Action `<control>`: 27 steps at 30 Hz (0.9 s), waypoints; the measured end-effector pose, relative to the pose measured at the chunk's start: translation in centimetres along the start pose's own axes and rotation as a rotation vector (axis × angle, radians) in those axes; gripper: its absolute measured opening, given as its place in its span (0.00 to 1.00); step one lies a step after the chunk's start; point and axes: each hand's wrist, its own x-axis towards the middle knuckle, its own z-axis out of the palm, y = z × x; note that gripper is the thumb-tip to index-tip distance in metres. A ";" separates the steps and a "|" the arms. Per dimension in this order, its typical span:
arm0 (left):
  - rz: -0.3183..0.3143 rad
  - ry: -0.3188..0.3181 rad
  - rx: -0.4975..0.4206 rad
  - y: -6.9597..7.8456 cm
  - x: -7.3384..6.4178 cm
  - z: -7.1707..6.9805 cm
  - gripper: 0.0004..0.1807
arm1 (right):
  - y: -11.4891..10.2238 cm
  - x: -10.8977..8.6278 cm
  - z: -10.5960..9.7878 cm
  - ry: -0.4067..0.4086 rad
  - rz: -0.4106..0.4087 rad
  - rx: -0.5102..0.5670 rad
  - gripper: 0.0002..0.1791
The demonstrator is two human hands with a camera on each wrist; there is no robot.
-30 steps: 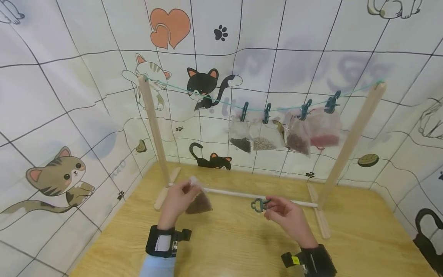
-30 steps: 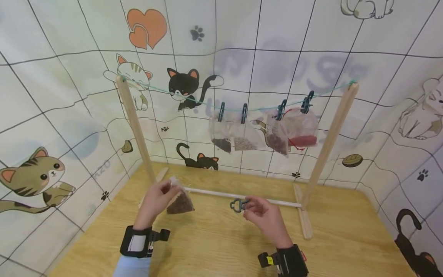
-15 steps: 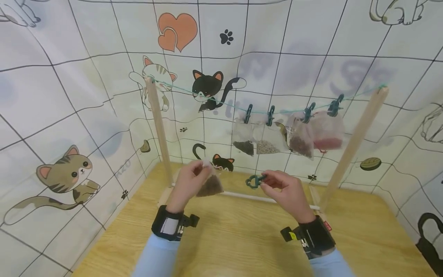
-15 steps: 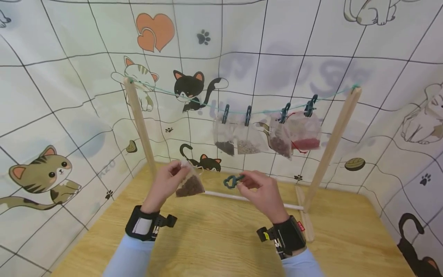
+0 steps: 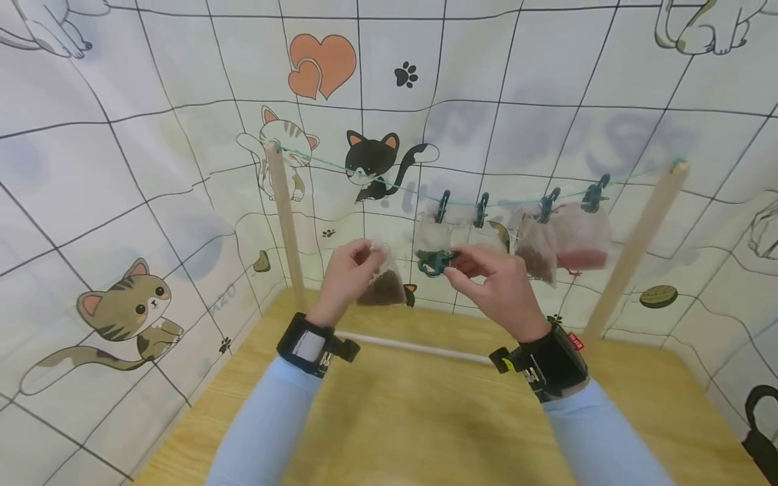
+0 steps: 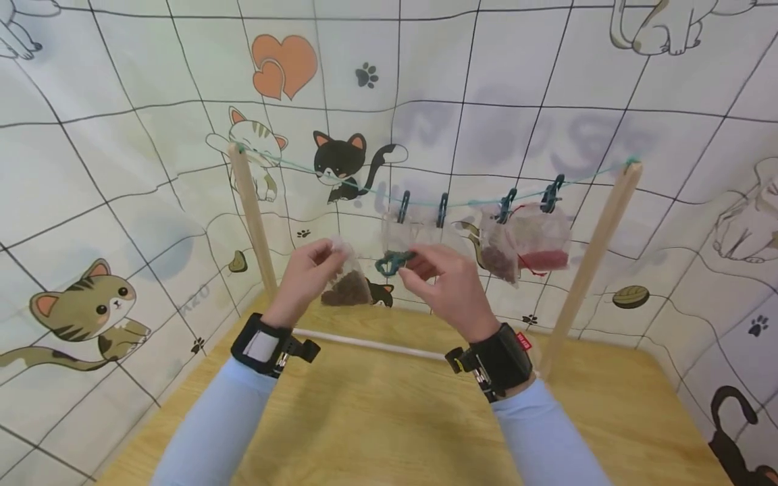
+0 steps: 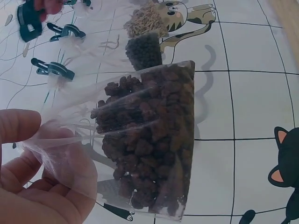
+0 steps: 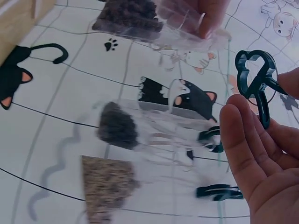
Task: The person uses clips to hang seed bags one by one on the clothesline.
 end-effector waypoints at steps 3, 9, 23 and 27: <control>-0.023 -0.006 -0.044 0.4 1.2 0.0 0.11 | -0.6 1.9 -0.4 -0.008 -0.013 -0.032 0.17; -0.041 -0.019 -0.126 1.0 3.4 0.0 0.10 | -1.8 5.7 -1.1 -0.028 -0.048 -0.104 0.13; -0.076 0.000 -0.163 1.2 7.0 -0.3 0.13 | -2.7 12.6 -1.0 -0.229 0.008 -0.317 0.16; -0.093 -0.001 -0.161 1.5 7.8 0.0 0.13 | -2.8 13.7 -0.4 -0.300 0.045 -0.394 0.13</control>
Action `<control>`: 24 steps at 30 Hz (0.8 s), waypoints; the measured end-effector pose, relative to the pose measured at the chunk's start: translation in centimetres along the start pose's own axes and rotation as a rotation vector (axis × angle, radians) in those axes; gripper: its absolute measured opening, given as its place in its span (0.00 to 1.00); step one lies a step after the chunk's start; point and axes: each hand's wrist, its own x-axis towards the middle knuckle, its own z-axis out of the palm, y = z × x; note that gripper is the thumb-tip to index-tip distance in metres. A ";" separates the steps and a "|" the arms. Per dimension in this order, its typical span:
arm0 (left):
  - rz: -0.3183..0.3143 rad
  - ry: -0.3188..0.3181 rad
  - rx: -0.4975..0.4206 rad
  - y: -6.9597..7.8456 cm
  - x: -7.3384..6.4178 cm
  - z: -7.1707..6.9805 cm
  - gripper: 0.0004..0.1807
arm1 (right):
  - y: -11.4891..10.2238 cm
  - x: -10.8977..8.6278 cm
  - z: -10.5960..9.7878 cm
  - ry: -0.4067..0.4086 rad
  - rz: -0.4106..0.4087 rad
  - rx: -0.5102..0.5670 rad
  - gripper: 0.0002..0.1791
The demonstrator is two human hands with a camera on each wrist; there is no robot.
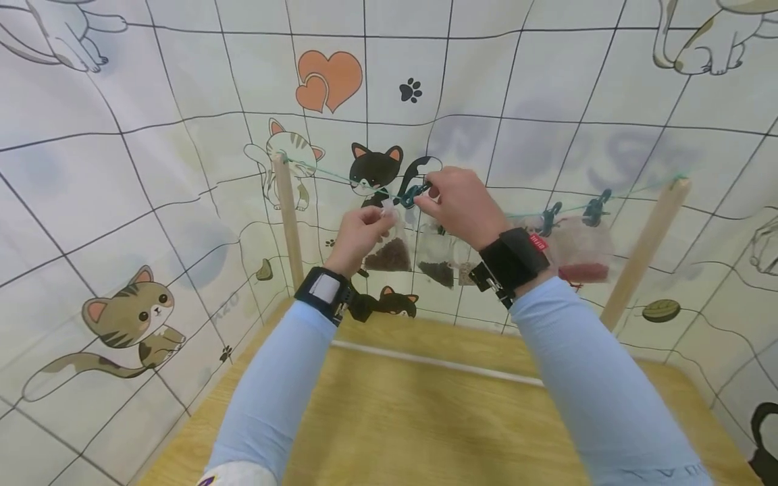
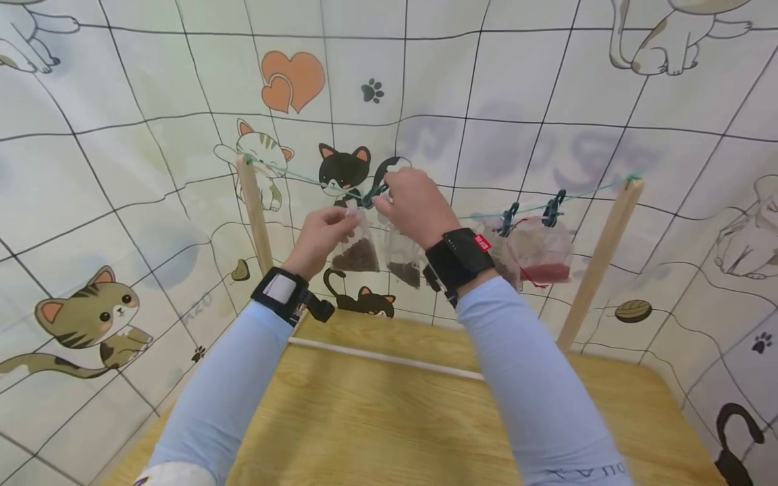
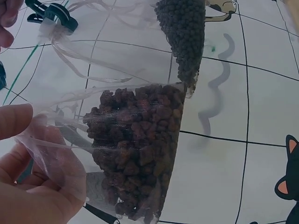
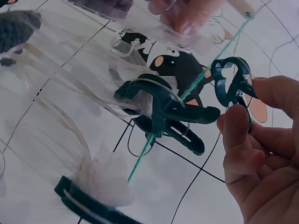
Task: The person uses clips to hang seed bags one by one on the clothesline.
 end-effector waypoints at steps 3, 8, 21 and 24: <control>0.003 0.001 -0.003 0.2 0.3 0.1 0.14 | -0.2 0.7 0.4 -0.019 0.011 -0.043 0.12; 0.013 0.015 -0.009 0.5 0.7 0.1 0.14 | 0.0 1.4 0.7 -0.041 0.028 -0.049 0.12; 0.013 -0.014 -0.043 0.9 1.3 -0.3 0.11 | -0.6 2.7 0.9 -0.162 0.061 -0.096 0.10; 0.007 -0.035 -0.060 0.9 1.3 -0.4 0.11 | -0.9 3.0 1.0 -0.178 0.081 -0.115 0.11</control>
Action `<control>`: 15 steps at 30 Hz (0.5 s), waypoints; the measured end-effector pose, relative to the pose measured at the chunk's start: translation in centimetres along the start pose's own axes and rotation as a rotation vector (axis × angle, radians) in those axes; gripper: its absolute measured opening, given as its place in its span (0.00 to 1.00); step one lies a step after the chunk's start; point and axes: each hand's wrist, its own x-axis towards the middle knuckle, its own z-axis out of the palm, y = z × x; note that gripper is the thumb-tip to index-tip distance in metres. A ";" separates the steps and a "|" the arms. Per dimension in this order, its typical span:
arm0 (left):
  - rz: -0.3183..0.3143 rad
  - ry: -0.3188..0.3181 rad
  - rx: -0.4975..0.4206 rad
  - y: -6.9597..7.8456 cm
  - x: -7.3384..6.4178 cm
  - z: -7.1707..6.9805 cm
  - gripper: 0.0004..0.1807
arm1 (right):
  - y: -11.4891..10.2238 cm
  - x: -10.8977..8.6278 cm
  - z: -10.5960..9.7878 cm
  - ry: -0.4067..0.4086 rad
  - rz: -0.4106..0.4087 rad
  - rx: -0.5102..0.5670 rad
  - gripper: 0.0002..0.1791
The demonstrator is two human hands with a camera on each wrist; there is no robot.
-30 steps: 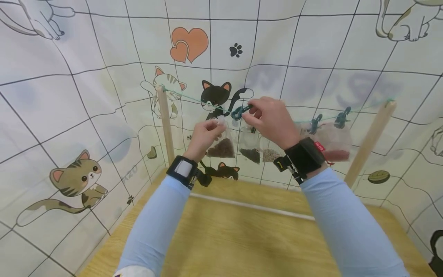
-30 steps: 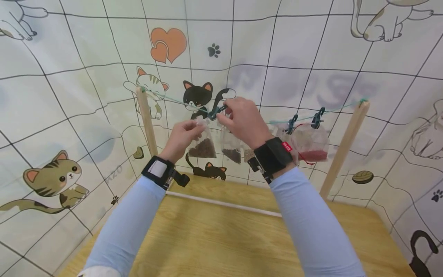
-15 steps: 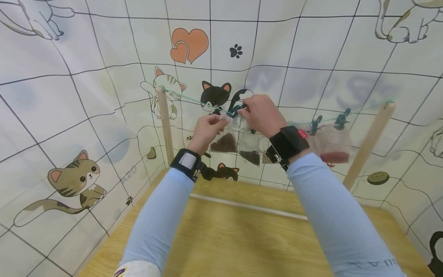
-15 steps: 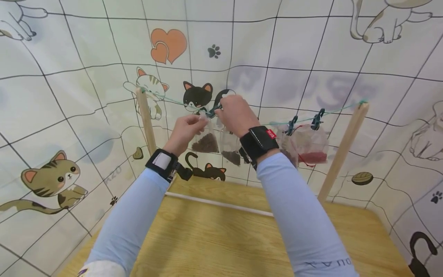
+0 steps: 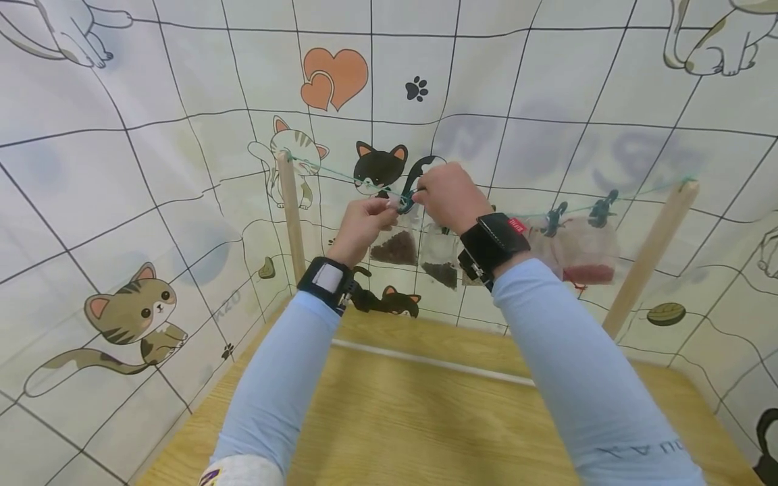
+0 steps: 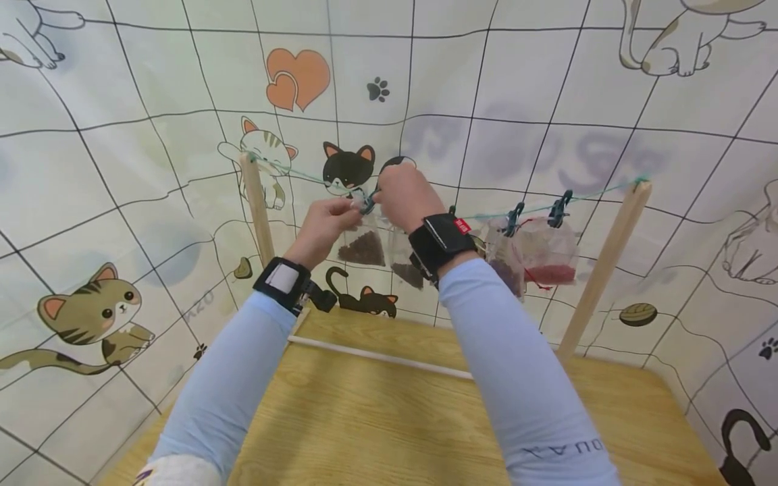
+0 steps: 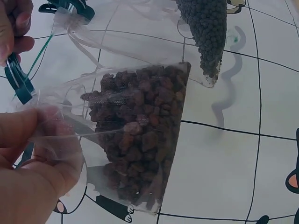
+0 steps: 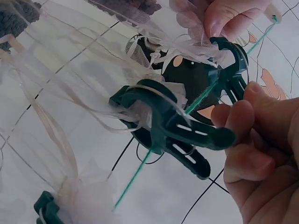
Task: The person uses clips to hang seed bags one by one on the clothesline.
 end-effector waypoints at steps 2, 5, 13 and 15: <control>0.001 -0.011 -0.008 0.1 0.0 -0.1 0.11 | -0.1 0.2 -0.1 0.004 0.012 0.000 0.11; 0.005 -0.017 -0.020 0.1 0.0 -0.1 0.10 | -0.1 0.5 -0.2 0.009 0.036 0.017 0.12; 0.013 -0.019 -0.053 0.1 0.4 -0.1 0.06 | 0.1 1.3 -0.2 -0.004 0.066 0.114 0.12; 0.020 -0.019 -0.058 0.2 0.4 -0.1 0.08 | 0.1 1.4 -0.1 -0.011 0.061 0.119 0.12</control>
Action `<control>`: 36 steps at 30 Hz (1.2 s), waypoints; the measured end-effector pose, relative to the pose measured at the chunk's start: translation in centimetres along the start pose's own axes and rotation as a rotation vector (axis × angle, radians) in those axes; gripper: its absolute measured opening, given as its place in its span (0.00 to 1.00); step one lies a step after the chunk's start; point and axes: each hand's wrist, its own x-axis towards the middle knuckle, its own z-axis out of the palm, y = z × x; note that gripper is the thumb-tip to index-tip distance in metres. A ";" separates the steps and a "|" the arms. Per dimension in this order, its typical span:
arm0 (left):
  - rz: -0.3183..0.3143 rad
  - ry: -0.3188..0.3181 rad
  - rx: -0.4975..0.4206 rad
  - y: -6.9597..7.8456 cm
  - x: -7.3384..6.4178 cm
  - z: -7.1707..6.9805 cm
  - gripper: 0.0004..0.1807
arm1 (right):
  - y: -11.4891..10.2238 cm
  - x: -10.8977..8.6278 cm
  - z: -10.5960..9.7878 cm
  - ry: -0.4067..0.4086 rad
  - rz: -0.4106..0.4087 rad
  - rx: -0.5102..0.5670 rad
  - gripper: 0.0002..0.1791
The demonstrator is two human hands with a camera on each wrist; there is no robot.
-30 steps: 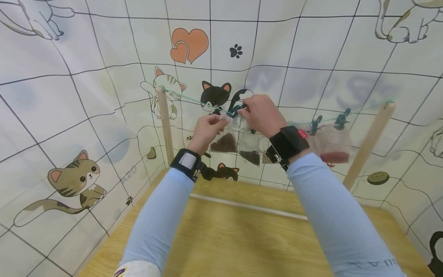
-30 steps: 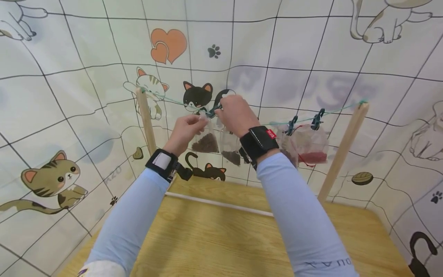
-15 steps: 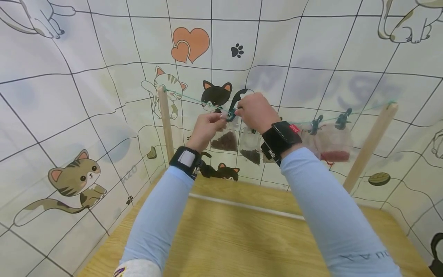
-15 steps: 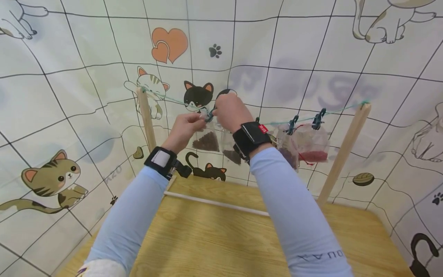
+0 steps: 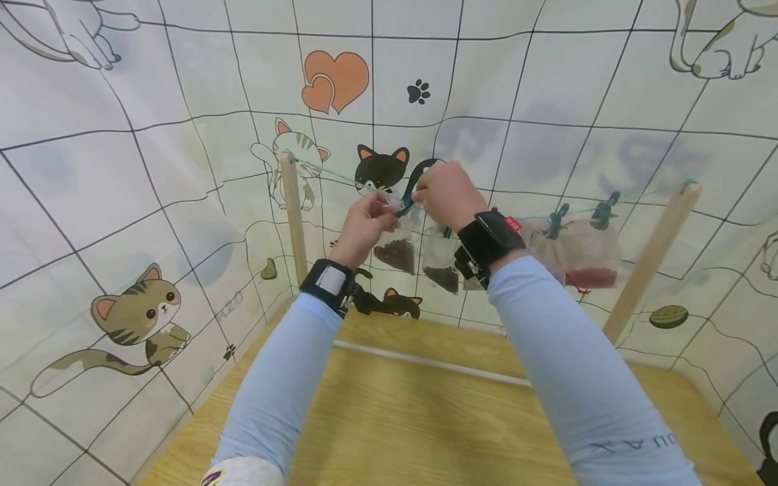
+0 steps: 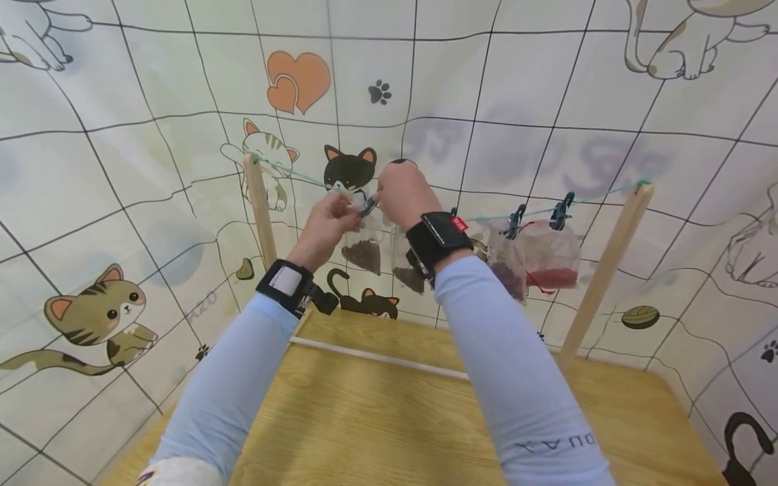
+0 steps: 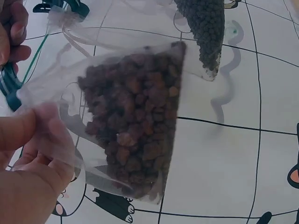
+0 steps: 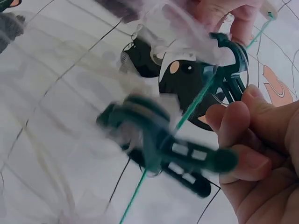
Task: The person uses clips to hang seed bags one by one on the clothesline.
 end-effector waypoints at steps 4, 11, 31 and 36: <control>0.020 0.010 0.013 0.0 0.0 0.1 0.13 | 0.2 0.1 0.1 -0.008 -0.010 0.011 0.12; 0.007 0.005 0.050 -0.1 -0.3 -0.4 0.11 | 0.2 0.0 0.4 -0.039 -0.020 0.023 0.12; -0.025 -0.013 0.102 -0.7 -1.4 -0.8 0.13 | 0.0 -1.5 0.5 -0.054 -0.010 0.251 0.19; -0.024 -0.026 0.148 -1.0 -2.2 -0.9 0.16 | 1.1 -4.2 -0.4 0.029 -0.043 0.299 0.26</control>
